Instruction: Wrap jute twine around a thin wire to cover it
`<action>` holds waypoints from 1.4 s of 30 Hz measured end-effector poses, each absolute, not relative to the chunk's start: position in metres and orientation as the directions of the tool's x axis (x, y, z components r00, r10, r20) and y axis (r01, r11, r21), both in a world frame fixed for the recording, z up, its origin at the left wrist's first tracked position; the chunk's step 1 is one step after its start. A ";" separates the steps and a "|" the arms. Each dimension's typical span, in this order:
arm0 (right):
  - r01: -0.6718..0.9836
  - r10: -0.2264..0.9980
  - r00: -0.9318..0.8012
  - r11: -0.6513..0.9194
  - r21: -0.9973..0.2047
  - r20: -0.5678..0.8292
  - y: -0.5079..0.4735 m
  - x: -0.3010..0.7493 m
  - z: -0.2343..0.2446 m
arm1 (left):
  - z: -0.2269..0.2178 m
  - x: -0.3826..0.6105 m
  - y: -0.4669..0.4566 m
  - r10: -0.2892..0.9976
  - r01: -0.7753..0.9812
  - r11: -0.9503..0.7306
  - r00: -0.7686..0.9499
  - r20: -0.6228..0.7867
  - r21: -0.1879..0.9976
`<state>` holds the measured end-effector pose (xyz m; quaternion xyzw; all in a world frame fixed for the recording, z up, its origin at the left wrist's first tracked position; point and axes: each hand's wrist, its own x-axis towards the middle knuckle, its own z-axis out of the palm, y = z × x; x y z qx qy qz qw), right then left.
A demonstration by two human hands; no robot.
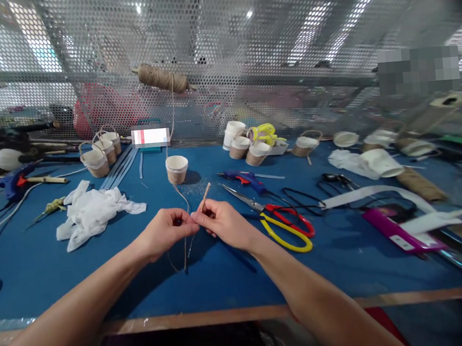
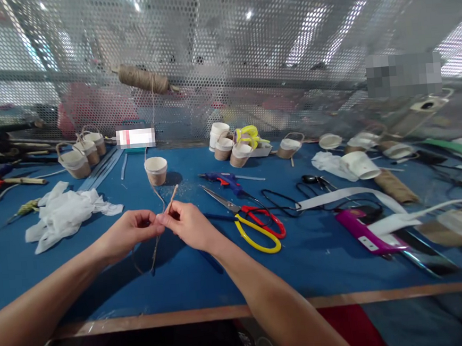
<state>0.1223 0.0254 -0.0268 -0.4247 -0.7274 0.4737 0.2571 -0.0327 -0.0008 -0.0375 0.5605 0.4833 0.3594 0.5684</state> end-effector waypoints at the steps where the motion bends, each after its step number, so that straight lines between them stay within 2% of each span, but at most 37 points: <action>1: 0.352 0.863 -0.505 0.177 -0.919 -0.027 0.025 0.122 -0.028 | -0.037 -0.032 -0.001 0.951 0.119 0.122 0.272 -0.150 0.985; 5: 0.134 0.814 -0.581 0.087 -0.987 -0.007 0.026 0.123 -0.029 | -0.032 -0.029 -0.003 0.916 -0.014 0.244 0.333 -0.226 0.970; 7: 0.083 0.794 -0.608 0.057 -0.995 -0.005 0.027 0.125 -0.028 | -0.030 -0.028 -0.004 0.895 -0.071 0.295 0.369 -0.249 0.953; 11: 0.115 0.823 -0.568 0.067 -0.991 -0.010 0.029 0.127 -0.029 | -0.030 -0.031 -0.003 0.898 -0.077 0.267 0.381 -0.220 0.960; 16: 0.188 0.833 -0.553 0.128 -0.974 0.003 0.031 0.129 -0.034 | -0.031 -0.033 -0.003 0.932 0.120 0.122 0.326 -0.156 0.985; 20: 0.231 0.852 -0.524 0.142 -0.962 0.000 0.031 0.127 -0.034 | -0.031 -0.032 -0.003 0.951 0.188 0.057 0.288 -0.111 0.981; 27: 0.334 0.877 -0.478 0.221 -0.916 0.037 0.025 0.123 -0.030 | -0.036 -0.028 -0.003 0.966 0.159 0.045 0.244 -0.084 0.986; 32: 0.141 0.799 -0.602 0.120 -0.983 0.011 0.025 0.126 -0.027 | -0.033 -0.030 -0.004 0.922 0.034 0.200 0.333 -0.200 0.979; 35: 0.144 0.797 -0.604 0.115 -0.983 0.004 0.027 0.128 -0.027 | -0.030 -0.031 -0.004 0.901 0.000 0.257 0.361 -0.240 0.966; 42: 0.242 0.811 -0.585 0.184 -0.953 0.008 0.027 0.128 -0.023 | -0.028 -0.035 -0.004 0.918 0.140 0.104 0.366 -0.149 0.985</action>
